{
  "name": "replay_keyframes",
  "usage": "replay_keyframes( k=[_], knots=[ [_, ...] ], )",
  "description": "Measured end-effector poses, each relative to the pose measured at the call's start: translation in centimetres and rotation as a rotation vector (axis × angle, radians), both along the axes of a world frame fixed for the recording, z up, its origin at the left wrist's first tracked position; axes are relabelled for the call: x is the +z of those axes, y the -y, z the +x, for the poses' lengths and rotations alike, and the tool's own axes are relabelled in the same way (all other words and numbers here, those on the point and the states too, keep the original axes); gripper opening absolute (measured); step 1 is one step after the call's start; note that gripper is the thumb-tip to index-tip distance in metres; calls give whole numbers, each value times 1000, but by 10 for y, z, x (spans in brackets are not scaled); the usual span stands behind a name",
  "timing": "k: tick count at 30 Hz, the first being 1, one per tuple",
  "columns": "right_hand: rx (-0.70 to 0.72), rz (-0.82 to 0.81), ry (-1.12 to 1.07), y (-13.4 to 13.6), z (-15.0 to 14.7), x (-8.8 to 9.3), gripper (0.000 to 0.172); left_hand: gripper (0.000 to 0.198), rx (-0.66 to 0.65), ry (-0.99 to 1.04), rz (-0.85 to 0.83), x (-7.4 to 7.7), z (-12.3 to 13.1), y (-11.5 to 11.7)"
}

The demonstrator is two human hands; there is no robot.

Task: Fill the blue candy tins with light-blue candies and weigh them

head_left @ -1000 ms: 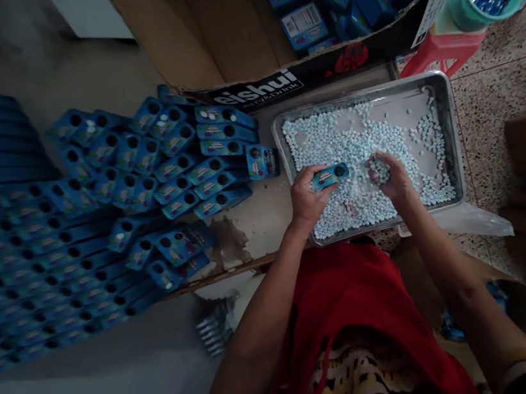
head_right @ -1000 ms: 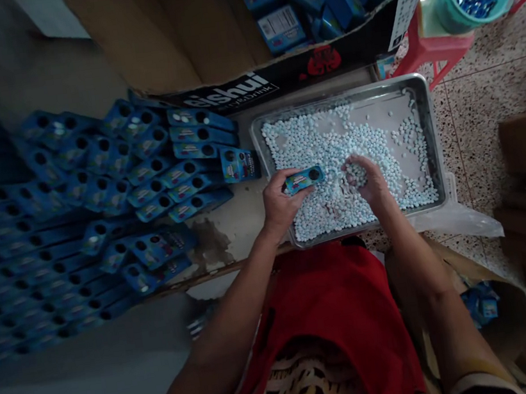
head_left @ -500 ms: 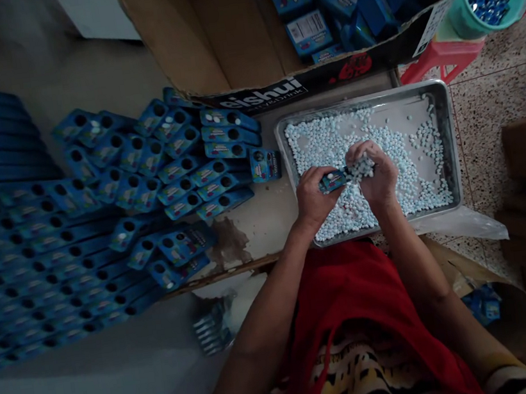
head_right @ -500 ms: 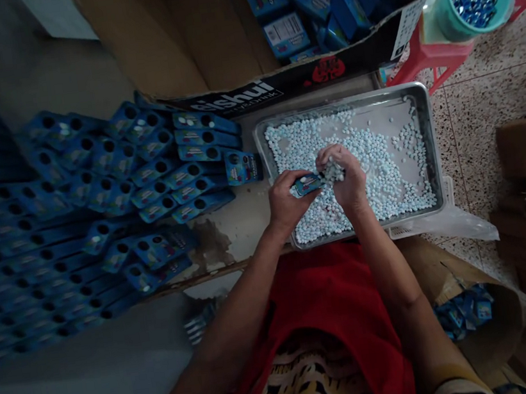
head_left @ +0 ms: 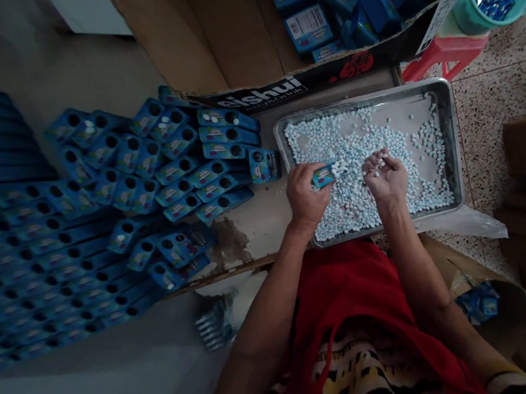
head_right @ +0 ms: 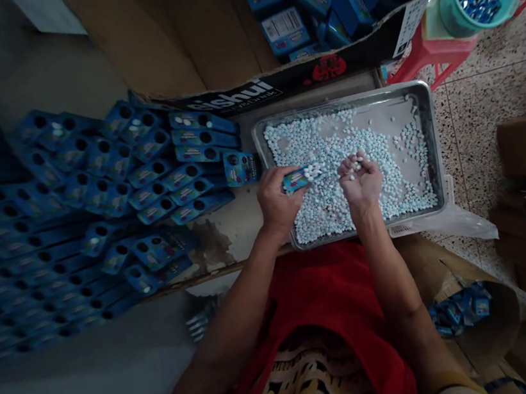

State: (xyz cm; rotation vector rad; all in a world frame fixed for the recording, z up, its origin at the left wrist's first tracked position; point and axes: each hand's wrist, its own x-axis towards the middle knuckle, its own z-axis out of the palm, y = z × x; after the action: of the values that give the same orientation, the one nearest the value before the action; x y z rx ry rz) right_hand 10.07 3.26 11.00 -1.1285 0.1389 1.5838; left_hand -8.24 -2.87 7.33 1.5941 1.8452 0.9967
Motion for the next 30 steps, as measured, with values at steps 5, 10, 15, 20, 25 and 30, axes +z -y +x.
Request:
replay_keyframes(
  k=[5,10,15,20,25,30],
  knots=[
    [54,-190,258,23,30,-16,14,34,-3,149,-42,-11,2,3],
    [393,-61,506,37,35,-11,29,36,-21,92,-85,-1,5,5],
    [846,116,874,31,31,1,19,37,13,121,-111,1,-10,10],
    [1029,328,1146,29,28,14,17,42,126,437,-282,-19,-17,14],
    [999,328,1147,28,26,26,12,43,113,618,-290,-22,-10,12],
    [1004,379,1142,27,20,40,10,42,106,676,-281,-16,-8,11]
  ],
)
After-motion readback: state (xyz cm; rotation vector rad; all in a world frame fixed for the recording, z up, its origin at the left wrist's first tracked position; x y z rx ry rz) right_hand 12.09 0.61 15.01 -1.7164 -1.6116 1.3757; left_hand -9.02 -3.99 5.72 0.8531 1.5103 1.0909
